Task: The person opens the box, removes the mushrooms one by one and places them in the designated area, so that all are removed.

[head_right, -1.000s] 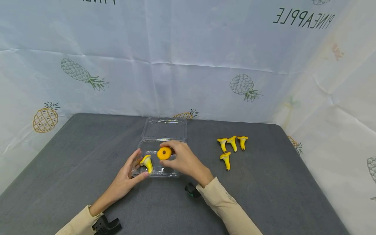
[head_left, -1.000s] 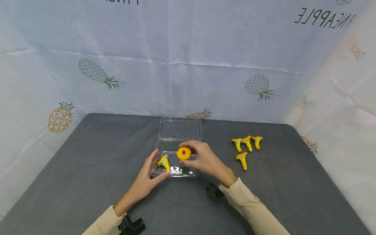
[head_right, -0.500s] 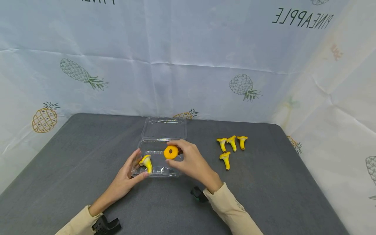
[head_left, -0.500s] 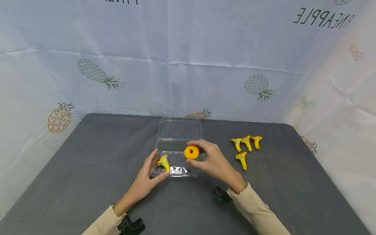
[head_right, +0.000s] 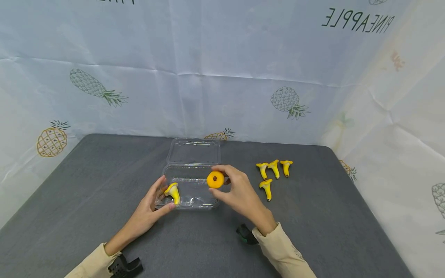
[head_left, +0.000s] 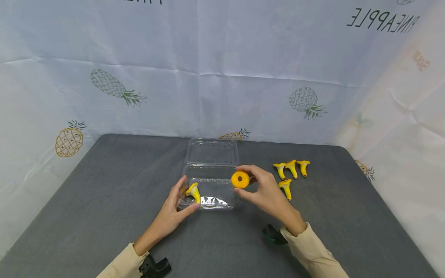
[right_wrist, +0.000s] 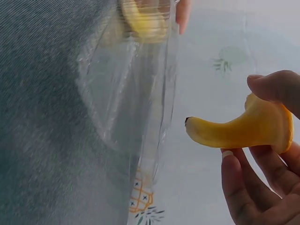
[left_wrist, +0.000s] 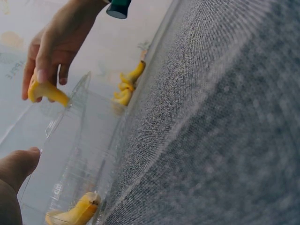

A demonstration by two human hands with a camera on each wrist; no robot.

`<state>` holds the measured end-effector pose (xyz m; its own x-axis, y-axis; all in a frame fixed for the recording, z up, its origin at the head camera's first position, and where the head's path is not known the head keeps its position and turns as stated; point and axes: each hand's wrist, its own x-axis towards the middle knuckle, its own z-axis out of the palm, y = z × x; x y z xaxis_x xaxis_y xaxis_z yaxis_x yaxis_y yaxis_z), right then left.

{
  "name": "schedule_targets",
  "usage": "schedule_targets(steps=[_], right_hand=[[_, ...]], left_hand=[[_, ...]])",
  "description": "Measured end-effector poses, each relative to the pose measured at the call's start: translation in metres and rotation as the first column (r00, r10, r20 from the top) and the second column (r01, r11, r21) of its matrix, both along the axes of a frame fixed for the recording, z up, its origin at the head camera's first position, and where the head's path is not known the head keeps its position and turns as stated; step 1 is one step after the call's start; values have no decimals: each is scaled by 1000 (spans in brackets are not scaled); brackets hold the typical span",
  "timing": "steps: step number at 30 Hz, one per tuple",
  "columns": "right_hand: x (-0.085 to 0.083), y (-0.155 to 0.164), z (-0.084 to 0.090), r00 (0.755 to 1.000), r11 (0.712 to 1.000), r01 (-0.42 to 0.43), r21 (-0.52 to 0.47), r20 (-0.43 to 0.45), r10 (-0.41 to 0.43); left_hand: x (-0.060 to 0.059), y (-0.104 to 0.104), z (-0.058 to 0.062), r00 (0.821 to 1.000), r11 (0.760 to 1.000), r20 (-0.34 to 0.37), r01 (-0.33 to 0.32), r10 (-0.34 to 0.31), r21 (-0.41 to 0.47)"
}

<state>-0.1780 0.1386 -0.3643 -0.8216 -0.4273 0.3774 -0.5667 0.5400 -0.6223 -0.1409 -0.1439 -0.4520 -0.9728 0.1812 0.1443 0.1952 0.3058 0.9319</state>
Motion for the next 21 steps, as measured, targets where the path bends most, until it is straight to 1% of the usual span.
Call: schedule_targets(steps=[10,17,21], right_hand=[[5,23,-5,998,999,48,13,-32,-47],[8,41,-11,993,994,102,30,-68,-100],[9,49,-12,991,992,121,22,-68,-119]], left_hand=[[-1,1,0,1000,1000,4,2,-2,6],[0,1,0,1000,1000,6,1,-1,5],[0,1,1,1000,1000,8,2,-2,7]])
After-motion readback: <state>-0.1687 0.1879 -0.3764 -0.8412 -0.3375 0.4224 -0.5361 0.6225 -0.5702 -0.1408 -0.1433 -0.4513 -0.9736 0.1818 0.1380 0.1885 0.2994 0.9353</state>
